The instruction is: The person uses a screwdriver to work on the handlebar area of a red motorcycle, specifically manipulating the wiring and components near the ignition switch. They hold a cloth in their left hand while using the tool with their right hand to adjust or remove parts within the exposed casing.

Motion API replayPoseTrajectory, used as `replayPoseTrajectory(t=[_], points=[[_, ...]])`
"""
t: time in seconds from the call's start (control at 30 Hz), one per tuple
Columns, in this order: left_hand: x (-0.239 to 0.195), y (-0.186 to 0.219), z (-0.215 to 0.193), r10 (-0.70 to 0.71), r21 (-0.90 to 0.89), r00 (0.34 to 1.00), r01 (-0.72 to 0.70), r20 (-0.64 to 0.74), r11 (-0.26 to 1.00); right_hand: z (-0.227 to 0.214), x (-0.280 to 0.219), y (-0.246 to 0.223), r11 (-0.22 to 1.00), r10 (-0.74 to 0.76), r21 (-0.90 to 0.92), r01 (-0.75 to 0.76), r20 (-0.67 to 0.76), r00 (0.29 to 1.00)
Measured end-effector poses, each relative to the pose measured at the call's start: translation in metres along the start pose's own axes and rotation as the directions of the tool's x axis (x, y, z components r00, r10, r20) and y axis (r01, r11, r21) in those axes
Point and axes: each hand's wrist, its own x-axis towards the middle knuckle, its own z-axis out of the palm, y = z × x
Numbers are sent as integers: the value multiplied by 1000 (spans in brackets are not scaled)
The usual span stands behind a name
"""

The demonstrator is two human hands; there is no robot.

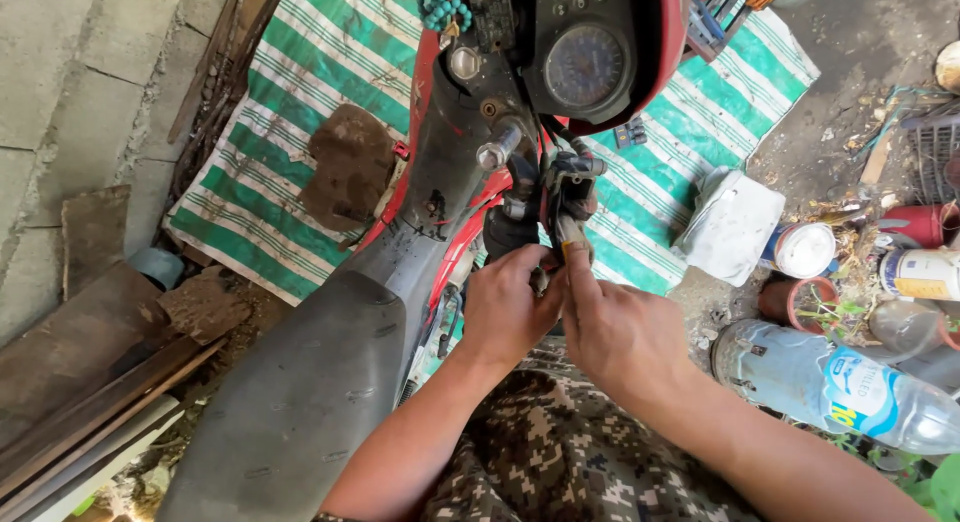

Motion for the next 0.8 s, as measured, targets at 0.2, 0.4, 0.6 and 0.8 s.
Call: replayPoseTrajectory(t=[0.2, 0.4, 0.6, 0.8], points=[[7, 19, -15, -22, -15, 1000, 22, -7, 1000, 7, -10, 45, 976, -152, -180, 123, -160, 975], [11, 22, -15, 0, 19, 999, 1, -32, 1000, 21, -26, 63, 975, -180, -178, 132, -290, 940], [16, 20, -13, 107, 40, 994, -106, -28, 994, 7, -7, 37, 950, -94, -311, 0, -285, 954], [14, 12, -12, 118, 79, 992, -114, -51, 990, 18, -3, 18, 949, -41, -308, -58, -306, 951]])
